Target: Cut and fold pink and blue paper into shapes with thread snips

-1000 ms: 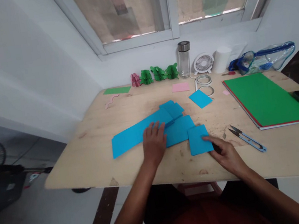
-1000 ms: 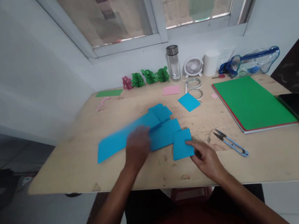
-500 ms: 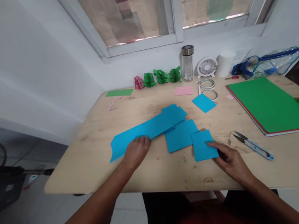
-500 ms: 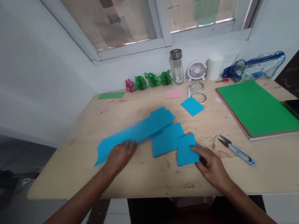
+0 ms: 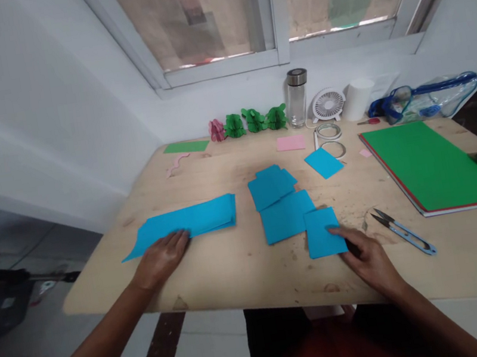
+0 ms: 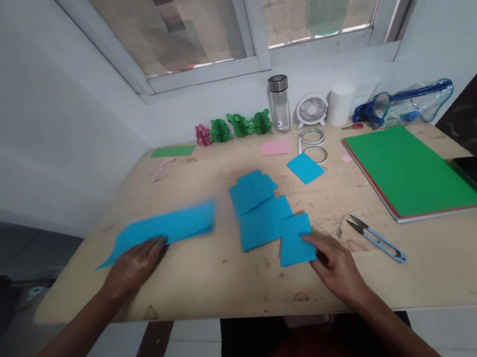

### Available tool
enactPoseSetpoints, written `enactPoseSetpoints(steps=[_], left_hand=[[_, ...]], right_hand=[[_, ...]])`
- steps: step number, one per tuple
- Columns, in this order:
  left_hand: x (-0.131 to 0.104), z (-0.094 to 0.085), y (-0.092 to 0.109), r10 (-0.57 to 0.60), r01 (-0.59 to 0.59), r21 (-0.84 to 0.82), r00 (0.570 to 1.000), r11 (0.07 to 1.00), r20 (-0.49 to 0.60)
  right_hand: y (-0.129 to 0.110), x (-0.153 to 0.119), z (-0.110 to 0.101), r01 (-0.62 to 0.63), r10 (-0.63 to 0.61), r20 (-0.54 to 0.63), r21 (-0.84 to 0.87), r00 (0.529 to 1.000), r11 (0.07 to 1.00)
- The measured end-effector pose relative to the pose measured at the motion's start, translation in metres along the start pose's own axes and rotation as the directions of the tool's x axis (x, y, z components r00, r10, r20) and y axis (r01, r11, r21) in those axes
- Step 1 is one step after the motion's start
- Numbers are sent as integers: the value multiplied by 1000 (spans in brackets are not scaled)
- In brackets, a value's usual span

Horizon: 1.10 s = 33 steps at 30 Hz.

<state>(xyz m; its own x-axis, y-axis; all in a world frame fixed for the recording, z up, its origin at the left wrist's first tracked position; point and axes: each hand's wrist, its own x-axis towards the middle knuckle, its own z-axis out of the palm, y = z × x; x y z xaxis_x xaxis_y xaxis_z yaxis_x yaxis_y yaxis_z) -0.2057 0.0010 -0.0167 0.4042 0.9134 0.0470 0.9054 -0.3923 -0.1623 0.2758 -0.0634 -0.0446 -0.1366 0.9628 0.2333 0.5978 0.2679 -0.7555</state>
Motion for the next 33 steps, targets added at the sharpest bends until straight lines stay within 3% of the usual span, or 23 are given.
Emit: enactPoseSetpoints(steps=[3, 6, 10, 14, 17, 27, 33], left_hand=[[-5, -1, -15, -36, 37, -19, 998, 999, 43], [2, -8, -8, -76, 76, -11, 997, 997, 18], [39, -20, 47, -107, 99, -85, 990, 991, -96], [98, -19, 114, -18, 13, -151, 999, 988, -33], [131, -12, 139, -26, 17, -154, 998, 988, -53], [172, 6, 150, 19, -41, -189, 993, 981, -119], [194, 22, 137, 162, -189, -195, 976, 962, -147]], right_hand=[[0, 0, 0, -3, 3, -6, -15, 1000, 1000], [1, -1, 1, -1, 1, -2, -21, 1000, 1000], [4, -2, 3, 10, -10, -1, -11, 1000, 1000], [5, -2, 4, 20, -20, -12, -16, 1000, 1000], [2, -2, 4, 25, -25, -8, -17, 1000, 1000], [4, -3, 4, 59, -59, -3, -35, 998, 998], [2, -2, 4, 97, -98, -6, -46, 995, 994]])
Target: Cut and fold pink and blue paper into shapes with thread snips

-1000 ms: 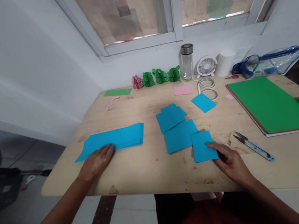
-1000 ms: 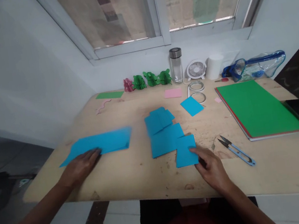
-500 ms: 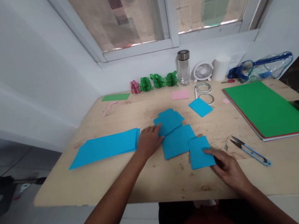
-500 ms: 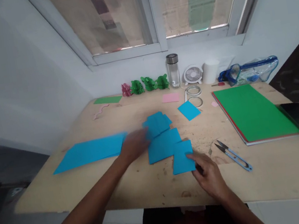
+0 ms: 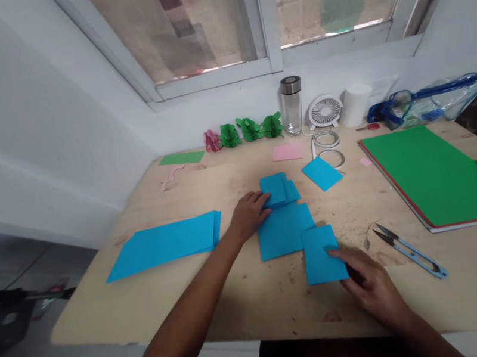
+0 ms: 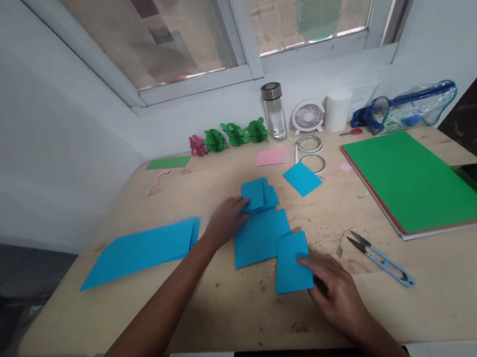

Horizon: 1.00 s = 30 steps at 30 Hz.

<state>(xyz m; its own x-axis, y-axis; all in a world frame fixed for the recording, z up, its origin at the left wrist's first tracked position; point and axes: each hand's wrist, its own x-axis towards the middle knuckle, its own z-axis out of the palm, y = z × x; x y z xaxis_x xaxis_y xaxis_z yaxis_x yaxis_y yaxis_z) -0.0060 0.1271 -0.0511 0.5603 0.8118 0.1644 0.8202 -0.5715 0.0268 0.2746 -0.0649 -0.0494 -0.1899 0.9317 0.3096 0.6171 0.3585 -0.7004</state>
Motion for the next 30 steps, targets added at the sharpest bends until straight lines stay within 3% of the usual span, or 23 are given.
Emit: enactPoseSetpoints(steps=[5, 11, 14, 17, 21, 24, 30], left_hand=[[23, 4, -7, 119, -119, -12, 993, 993, 10], [42, -6, -5, 158, -157, -44, 987, 987, 12], [19, -19, 13, 115, -117, -62, 993, 991, -29], [-27, -33, 42, 99, -115, -151, 989, 982, -111], [-77, -43, 72, 146, -147, -96, 989, 984, -22], [-88, -40, 76, 138, -138, -36, 990, 990, -13], [-87, -31, 69, 202, -208, -50, 974, 977, -105]], right_hand=[[-2, 1, -1, 17, -17, -4, -5, 1000, 1000], [-2, 0, -1, -4, 4, 15, -4, 1000, 1000], [-3, -1, -1, -23, 23, 5, 13, 1000, 1000], [-3, -2, -2, -58, 59, -2, 53, 998, 997], [-2, -5, -2, -121, 126, -42, 96, 991, 988], [-1, -6, -2, -160, 171, -86, 117, 982, 980], [-4, -3, -6, -188, 222, -191, 183, 956, 965]])
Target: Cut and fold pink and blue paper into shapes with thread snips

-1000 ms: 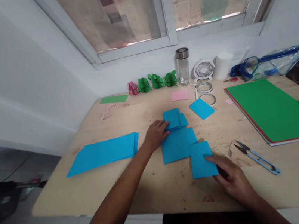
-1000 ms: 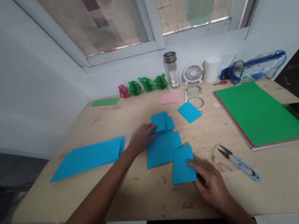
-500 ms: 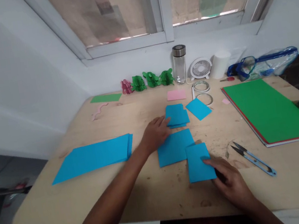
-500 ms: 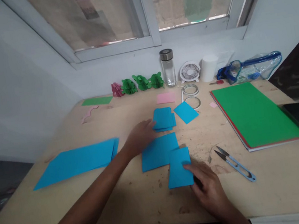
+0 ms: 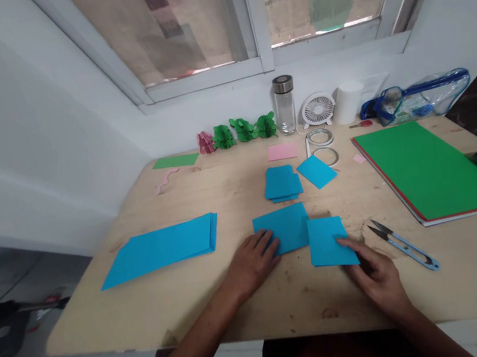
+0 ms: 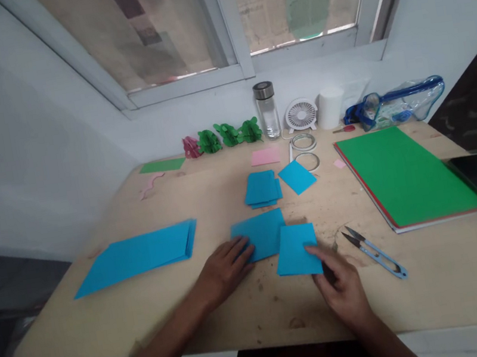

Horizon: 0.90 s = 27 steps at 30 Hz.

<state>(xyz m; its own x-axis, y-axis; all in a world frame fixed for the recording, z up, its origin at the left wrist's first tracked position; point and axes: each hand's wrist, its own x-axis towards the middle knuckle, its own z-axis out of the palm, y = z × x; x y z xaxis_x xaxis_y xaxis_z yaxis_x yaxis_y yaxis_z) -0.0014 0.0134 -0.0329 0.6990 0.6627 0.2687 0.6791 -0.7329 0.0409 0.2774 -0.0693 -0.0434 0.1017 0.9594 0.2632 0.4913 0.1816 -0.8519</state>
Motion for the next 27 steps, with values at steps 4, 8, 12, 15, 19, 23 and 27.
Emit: enactPoseSetpoints(steps=[4, 8, 12, 15, 19, 23, 27], left_hand=[[2, -7, 9, -24, 23, -46, 999, 999, -28], [10, -19, 39, -141, 118, -203, 985, 972, -101], [16, -18, 74, -165, 95, -365, 972, 926, -168], [17, -11, 93, -86, -2, -372, 972, 928, -220], [11, -7, 107, -68, -34, -426, 973, 904, -221], [6, -8, 115, -136, 38, -500, 978, 865, -160], [4, -5, 116, -217, 117, -608, 972, 785, -93]], right_hand=[[-1, 4, -1, -66, 68, -48, 56, 997, 996], [0, 5, 0, -60, 63, -37, 78, 997, 995], [-6, -2, -6, 73, -67, 92, -62, 993, 995], [-11, -10, -15, 219, -178, 205, -203, 962, 954], [-12, -18, -25, 308, -238, 255, -285, 937, 907], [-11, -21, -26, 326, -256, 269, -261, 929, 909], [-10, -23, -28, 311, -251, 256, -233, 934, 921]])
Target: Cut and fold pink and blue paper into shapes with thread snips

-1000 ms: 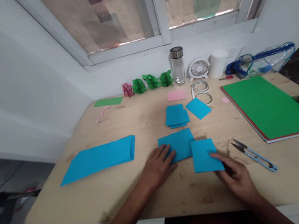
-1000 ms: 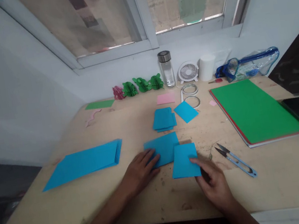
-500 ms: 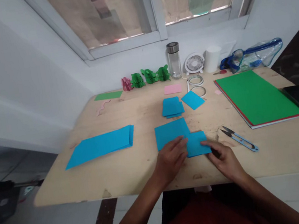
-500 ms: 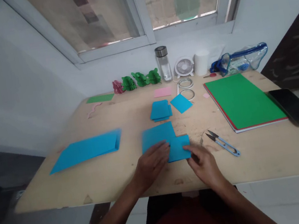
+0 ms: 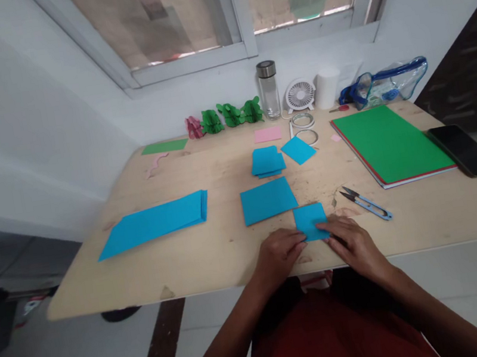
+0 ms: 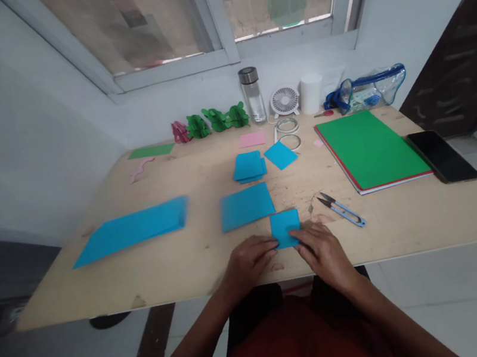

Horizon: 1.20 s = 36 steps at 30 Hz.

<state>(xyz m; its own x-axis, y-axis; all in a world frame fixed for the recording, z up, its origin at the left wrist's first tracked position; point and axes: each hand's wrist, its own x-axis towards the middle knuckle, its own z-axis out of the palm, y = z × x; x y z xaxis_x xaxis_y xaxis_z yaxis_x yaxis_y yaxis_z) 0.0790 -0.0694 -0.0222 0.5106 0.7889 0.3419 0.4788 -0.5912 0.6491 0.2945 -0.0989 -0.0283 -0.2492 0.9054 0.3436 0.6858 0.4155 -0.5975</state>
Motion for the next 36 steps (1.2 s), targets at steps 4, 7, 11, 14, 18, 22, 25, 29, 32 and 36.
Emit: enactPoseSetpoints(steps=[4, 7, 11, 14, 18, 22, 25, 29, 32, 36], left_hand=[[3, 1, -2, -155, 155, -136, 988, 979, 11], [7, 1, 0, -262, 263, -183, 965, 947, 33], [13, 0, 2, -318, 331, -202, 944, 922, 94], [15, -2, 2, -327, 348, -221, 937, 911, 125], [18, -5, 0, -309, 340, -211, 936, 916, 166], [23, -9, -1, -316, 358, -217, 926, 908, 207], [27, -10, -1, -358, 410, -219, 902, 886, 240], [31, -9, -1, -426, 492, -282, 865, 824, 265], [32, -9, 0, -476, 542, -344, 840, 767, 262], [34, -10, 1, -500, 566, -359, 824, 742, 266]], right_hand=[[0, -6, -9, -33, 32, -24, -22, 999, 999], [-2, -9, -16, -57, 54, -58, -48, 997, 997], [-5, -3, -18, -45, 45, -31, -6, 999, 999], [-7, 7, -15, -6, 5, 25, 22, 1000, 1000], [-4, 13, -11, -59, 54, 49, 99, 997, 993], [3, 11, -7, -150, 141, 56, 218, 988, 964], [5, 10, -7, -166, 156, 60, 255, 986, 953], [2, 13, -11, -166, 143, 105, 263, 984, 950], [-2, 15, -14, -163, 136, 125, 251, 983, 954], [-4, 16, -14, -180, 150, 134, 249, 980, 952]])
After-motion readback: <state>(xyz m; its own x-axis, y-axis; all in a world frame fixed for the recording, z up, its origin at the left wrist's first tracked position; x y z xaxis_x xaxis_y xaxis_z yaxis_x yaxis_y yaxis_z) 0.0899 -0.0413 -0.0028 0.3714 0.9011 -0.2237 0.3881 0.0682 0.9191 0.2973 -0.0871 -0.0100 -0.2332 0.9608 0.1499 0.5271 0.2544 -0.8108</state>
